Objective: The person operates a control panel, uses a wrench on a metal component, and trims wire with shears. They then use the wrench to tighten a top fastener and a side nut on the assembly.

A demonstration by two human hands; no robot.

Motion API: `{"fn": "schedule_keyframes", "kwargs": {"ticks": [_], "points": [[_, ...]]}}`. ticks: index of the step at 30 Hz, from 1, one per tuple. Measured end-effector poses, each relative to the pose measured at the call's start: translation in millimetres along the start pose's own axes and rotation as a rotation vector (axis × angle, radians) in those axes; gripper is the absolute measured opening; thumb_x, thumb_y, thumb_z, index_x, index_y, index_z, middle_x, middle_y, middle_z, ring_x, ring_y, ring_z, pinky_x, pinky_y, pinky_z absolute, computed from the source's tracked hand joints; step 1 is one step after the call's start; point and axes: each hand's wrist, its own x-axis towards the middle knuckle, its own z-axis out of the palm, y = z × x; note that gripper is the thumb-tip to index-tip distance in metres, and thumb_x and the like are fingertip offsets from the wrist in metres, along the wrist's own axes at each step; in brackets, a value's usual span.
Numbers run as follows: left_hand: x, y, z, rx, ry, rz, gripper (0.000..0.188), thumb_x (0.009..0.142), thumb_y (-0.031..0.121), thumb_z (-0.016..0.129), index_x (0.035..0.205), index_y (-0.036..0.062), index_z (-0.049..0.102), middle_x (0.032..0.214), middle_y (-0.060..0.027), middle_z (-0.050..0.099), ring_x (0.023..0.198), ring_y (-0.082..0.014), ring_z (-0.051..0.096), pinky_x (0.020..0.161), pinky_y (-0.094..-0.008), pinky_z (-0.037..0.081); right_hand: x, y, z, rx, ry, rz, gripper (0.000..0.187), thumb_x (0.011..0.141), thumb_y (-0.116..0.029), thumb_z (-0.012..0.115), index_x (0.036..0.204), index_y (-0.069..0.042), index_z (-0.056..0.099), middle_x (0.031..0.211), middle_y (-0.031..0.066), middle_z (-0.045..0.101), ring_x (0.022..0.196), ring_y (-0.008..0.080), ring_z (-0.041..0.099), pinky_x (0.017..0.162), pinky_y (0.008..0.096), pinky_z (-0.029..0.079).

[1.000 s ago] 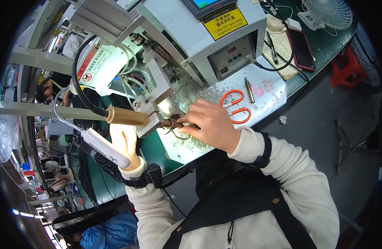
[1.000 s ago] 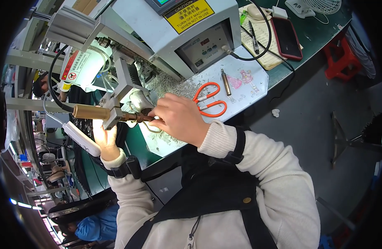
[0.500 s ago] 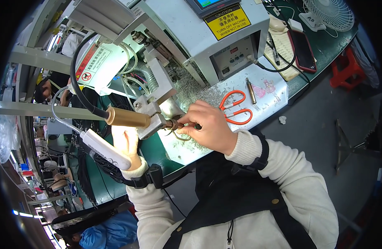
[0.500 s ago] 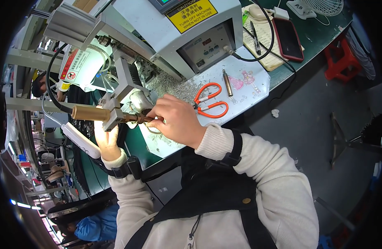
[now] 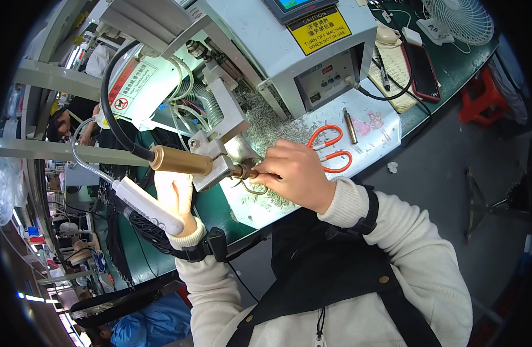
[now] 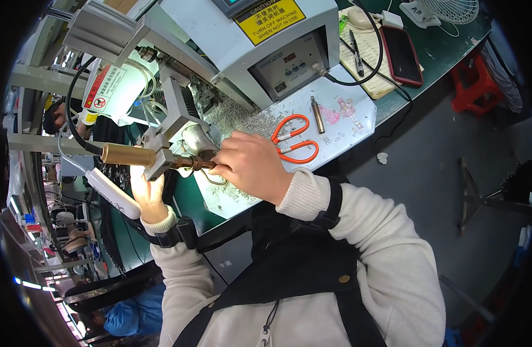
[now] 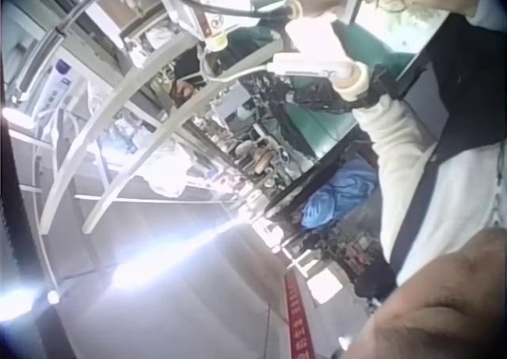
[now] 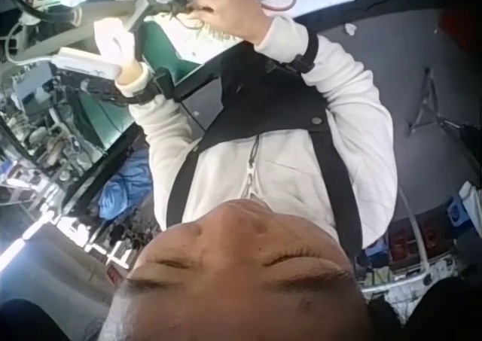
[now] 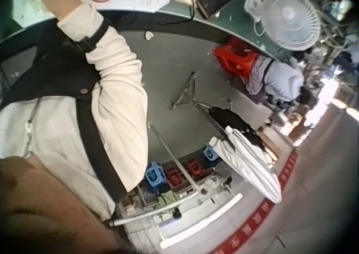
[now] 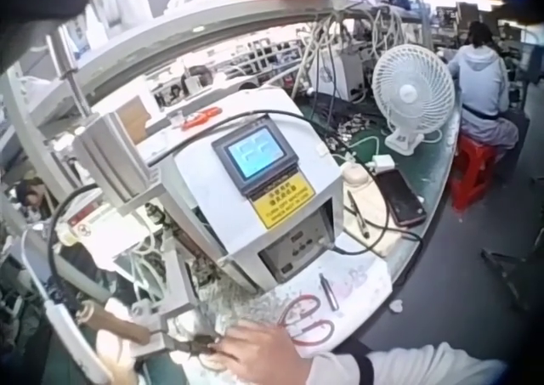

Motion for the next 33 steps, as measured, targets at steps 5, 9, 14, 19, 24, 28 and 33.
{"fn": "schedule_keyframes", "kwargs": {"ticks": [5,9,14,19,24,28,33], "points": [[-2,-4,2,0.8,-0.049,0.277,0.029,0.089,0.011,0.054,0.115,0.0007,0.047,0.109,-0.0166,0.055,0.097,-0.0277,0.058,0.084,-0.0415,0.052,0,1,4,0.081,0.034,0.046,0.016,0.06,-0.016,0.076,0.068,-0.005,0.067,0.058,0.0033,0.052,0.058,0.02,0.05,0.049,0.0326,0.04],[-11,-14,6,1.145,-0.026,0.447,0.032,0.089,0.012,0.053,0.118,0.0016,0.047,0.11,-0.0156,0.055,0.097,-0.0274,0.058,0.086,-0.0418,0.05,-1,3,7,0.125,0.05,0.053,0.017,0.059,-0.014,0.077,0.068,-0.004,0.068,0.057,0.0043,0.052,0.056,0.0203,0.05,0.048,0.0328,0.04],[1,-5,-3,-0.046,0.012,0.009,0.034,0.09,0.013,0.053,0.121,0.0025,0.046,0.112,-0.0154,0.055,0.099,-0.0281,0.058,0.085,-0.0418,0.051,-2,3,9,0.156,0.075,0.063,0.017,0.057,-0.011,0.077,0.068,-0.003,0.068,0.057,0.0049,0.052,0.056,0.0203,0.05,0.049,0.0327,0.04],[-8,-21,1,1.064,0.148,0.439,0.027,0.091,0.014,0.049,0.116,0.0016,0.048,0.11,-0.0162,0.055,0.099,-0.0288,0.058,0.083,-0.0433,0.052,-1,2,8,0.135,0.069,0.057,0.018,0.057,-0.012,0.077,0.07,-0.003,0.068,0.059,0.0044,0.052,0.057,0.02,0.051,0.049,0.0325,0.04],[15,-2,-17,-0.084,0.023,-0.022,0.025,0.093,0.015,0.045,0.114,0.0012,0.048,0.109,-0.0172,0.056,0.099,-0.0291,0.058,0.082,-0.0458,0.053,-1,1,3,0.045,0.027,0.037,0.02,0.058,-0.017,0.077,0.072,-0.005,0.068,0.06,0.0029,0.052,0.059,0.019,0.051,0.05,0.0318,0.041],[21,3,-27,-0.168,0.034,-0.09,0.024,0.092,0.015,0.046,0.112,0.0008,0.048,0.108,-0.0172,0.056,0.098,-0.029,0.058,0.083,-0.0453,0.053,0,0,-2,-0.05,0.003,-0.036,0.021,0.06,-0.02,0.076,0.074,-0.007,0.068,0.06,0.0018,0.051,0.06,0.0183,0.051,0.052,0.0311,0.042],[-3,-8,41,0.105,0.25,0.007,0.023,0.088,0.007,0.051,0.111,0.0013,0.048,0.097,-0.0097,0.054,0.085,-0.0179,0.053,0.072,-0.0309,0.048,0,-3,-13,-0.061,0.036,-0.046,0.021,0.061,-0.021,0.076,0.075,-0.007,0.068,0.06,0.0016,0.051,0.059,0.018,0.05,0.052,0.0306,0.041]]}}
